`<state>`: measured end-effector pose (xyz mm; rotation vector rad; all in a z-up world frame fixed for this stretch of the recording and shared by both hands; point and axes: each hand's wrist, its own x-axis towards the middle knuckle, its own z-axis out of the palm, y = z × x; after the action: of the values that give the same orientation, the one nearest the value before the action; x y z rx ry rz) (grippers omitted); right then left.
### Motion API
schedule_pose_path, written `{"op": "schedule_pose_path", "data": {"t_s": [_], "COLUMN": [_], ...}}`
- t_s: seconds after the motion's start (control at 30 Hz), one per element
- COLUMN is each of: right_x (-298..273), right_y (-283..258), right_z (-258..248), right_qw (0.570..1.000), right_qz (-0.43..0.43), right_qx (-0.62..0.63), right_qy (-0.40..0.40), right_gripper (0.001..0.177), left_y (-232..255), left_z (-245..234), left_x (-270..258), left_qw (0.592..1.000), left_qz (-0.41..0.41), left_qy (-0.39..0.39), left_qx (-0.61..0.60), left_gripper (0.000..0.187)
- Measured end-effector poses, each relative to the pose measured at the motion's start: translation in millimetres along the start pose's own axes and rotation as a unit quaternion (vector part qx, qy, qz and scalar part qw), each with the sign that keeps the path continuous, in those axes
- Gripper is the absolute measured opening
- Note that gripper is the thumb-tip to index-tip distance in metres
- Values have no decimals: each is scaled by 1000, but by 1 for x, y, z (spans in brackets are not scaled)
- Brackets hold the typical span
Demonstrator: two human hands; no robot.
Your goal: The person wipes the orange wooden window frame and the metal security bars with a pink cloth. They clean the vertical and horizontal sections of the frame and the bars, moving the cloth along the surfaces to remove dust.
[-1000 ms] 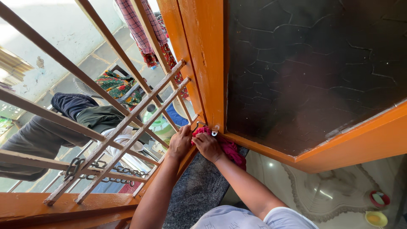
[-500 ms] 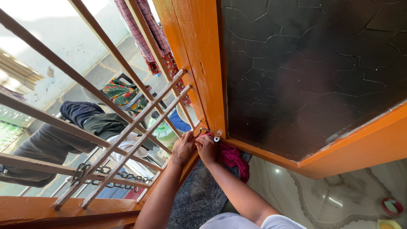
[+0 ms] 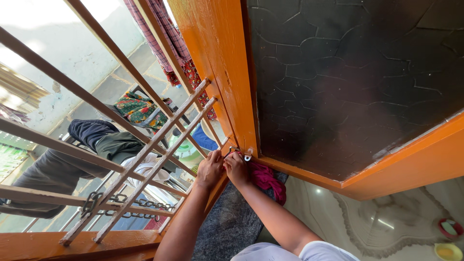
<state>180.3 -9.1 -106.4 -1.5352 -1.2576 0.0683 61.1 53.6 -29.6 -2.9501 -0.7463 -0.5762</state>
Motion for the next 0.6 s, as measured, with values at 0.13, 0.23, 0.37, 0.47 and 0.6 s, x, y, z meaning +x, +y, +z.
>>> {"op": "schedule_pose_path", "data": {"t_s": [0.13,0.23,0.37,0.47,0.6], "right_x": [4,-2,-18,-12,-1], "right_y": [13,12,-4,-4,0], "right_z": [16,6,-2,0,8], "right_qw": [999,997,996,998,998], "right_qz": [31,36,12,19,46], "right_qx": [-8,63,83,51,26], "right_qy": [-13,-34,-2,11,15], "right_gripper": [8,9,7,11,8], "left_y": [1,0,0,3,2], "left_z": [1,0,-2,-5,-4], "left_x": [-3,-1,0,1,1], "left_qw": [1000,1000,1000,1000,1000], "left_qz": [-14,-5,-3,0,-6], "left_qy": [-15,-13,-18,-4,-10], "left_qx": [5,12,14,6,8], "left_gripper": [23,25,24,26,27]}}
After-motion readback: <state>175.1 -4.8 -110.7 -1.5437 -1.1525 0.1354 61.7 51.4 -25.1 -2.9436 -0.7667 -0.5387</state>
